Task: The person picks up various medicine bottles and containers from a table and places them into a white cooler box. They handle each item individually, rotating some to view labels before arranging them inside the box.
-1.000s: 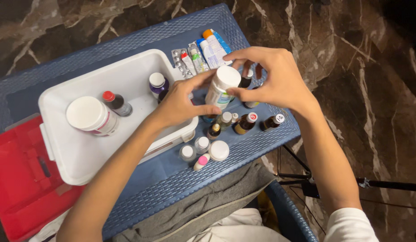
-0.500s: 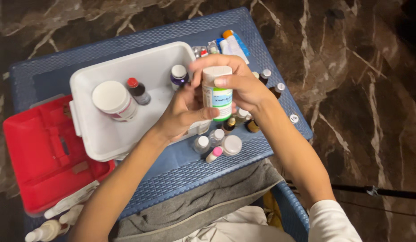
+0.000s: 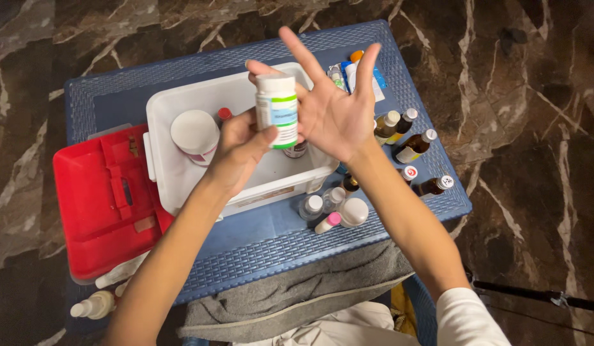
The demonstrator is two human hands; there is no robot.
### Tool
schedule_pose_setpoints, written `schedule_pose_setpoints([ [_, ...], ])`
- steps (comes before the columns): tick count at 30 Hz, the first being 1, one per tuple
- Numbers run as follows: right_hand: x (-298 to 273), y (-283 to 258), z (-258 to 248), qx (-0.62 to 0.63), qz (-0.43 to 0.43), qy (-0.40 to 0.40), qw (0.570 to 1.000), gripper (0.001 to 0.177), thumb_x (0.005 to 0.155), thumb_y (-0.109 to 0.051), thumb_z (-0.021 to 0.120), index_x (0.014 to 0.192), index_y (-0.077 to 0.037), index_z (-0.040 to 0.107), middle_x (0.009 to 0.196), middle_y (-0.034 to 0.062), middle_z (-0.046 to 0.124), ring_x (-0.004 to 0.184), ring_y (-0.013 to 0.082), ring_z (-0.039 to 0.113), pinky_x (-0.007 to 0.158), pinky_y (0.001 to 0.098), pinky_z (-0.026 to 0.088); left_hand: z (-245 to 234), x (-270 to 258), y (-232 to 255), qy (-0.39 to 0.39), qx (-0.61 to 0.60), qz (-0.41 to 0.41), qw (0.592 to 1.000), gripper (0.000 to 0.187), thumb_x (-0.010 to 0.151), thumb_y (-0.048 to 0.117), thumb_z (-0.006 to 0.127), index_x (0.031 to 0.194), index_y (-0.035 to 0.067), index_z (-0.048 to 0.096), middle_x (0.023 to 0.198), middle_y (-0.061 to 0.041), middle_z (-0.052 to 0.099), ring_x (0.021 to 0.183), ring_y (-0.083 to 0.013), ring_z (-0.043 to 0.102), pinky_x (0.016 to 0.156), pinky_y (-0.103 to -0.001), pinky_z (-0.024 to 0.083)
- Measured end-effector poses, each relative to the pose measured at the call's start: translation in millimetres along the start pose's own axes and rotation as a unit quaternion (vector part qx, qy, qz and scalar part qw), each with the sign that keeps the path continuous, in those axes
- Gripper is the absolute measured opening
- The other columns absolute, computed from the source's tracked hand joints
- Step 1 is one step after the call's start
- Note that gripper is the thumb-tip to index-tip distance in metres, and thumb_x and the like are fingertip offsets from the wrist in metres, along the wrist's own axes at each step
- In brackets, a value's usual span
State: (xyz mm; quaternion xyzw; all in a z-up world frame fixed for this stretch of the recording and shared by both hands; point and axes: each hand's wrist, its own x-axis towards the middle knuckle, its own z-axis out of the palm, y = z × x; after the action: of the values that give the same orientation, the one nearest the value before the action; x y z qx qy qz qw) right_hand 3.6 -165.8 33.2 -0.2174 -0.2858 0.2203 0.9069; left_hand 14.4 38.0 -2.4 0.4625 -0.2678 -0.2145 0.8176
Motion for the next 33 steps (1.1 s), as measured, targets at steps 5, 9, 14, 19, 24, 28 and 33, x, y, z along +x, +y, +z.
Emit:
schedule_pose_setpoints([
  [5,11,17,-7,0.118,-0.037,0.016,0.992,0.111,0.081,-0.096,0.023,0.171,-0.033,0.005,0.175,0.0238,0.014,0.161,0.0373,0.026,0.12,0.055,0.041,-7,-10,2,-0.025,-0.058,0.017,0.998,0.046,0.101,0.022,0.068,0.135,-0.006,0.054,0.123,-0.016,0.068,0.112,-0.0254,0.068,0.106,-0.042,0.053],
  [9,13,24,-6,0.066,-0.032,0.047,0.996,0.113,0.081,-0.092,0.028,0.171,-0.028,0.007,0.168,0.0268,0.024,0.156,0.0355,0.031,0.123,0.0495,0.04,-8,-14,-7,-0.048,-0.041,0.01,0.998,0.046,0.099,0.023,0.07,0.132,-0.006,0.055,0.121,-0.015,0.069,0.111,-0.0238,0.07,0.105,-0.041,0.055],
  [14,5,24,-14,-0.215,0.009,0.042,0.976,0.08,0.107,-0.056,0.061,0.164,-0.009,0.031,0.147,0.02,0.054,0.129,0.0291,0.054,0.114,0.0433,0.045,-9,-7,-22,0.068,0.056,0.016,0.996,0.038,0.097,0.015,0.074,0.125,-0.006,0.062,0.118,-0.012,0.069,0.108,-0.016,0.066,0.1,-0.033,0.054],
  [19,11,26,-24,-0.249,-0.046,0.156,0.955,0.059,0.103,-0.02,0.071,0.156,-0.011,0.046,0.14,0.0103,0.062,0.136,0.0229,0.058,0.119,0.0405,0.048,12,-2,-5,0.224,0.303,0.152,0.914,0.029,0.099,0.011,0.074,0.122,-0.004,0.065,0.116,-0.011,0.069,0.105,-0.0159,0.066,0.096,-0.03,0.054],
  [24,6,37,-29,-0.324,-0.005,0.177,0.929,0.053,0.099,-0.01,0.072,0.149,-0.011,0.054,0.132,0.009,0.066,0.129,0.0202,0.061,0.113,0.0374,0.049,58,-55,43,0.14,0.531,0.318,0.773,0.02,0.102,0.005,0.068,0.12,-0.003,0.063,0.116,-0.012,0.068,0.107,-0.0196,0.07,0.097,-0.031,0.057],
  [28,4,44,-29,-0.42,0.049,0.169,0.89,0.05,0.097,-0.01,0.074,0.144,-0.012,0.057,0.131,0.0071,0.067,0.125,0.0182,0.061,0.108,0.035,0.051,71,-84,74,-0.01,0.641,0.276,0.716,0.02,0.1,0.006,0.068,0.118,-0.002,0.064,0.114,-0.011,0.068,0.105,-0.0202,0.07,0.095,-0.032,0.057],
  [33,-2,47,-30,-0.433,0.063,0.154,0.886,0.048,0.099,-0.009,0.072,0.144,-0.012,0.056,0.134,0.0057,0.065,0.13,0.0179,0.061,0.11,0.0349,0.052,61,-91,70,-0.036,0.677,0.234,0.697,0.02,0.098,0.006,0.069,0.116,-0.001,0.065,0.112,-0.011,0.068,0.103,-0.0209,0.07,0.093,-0.033,0.057],
])
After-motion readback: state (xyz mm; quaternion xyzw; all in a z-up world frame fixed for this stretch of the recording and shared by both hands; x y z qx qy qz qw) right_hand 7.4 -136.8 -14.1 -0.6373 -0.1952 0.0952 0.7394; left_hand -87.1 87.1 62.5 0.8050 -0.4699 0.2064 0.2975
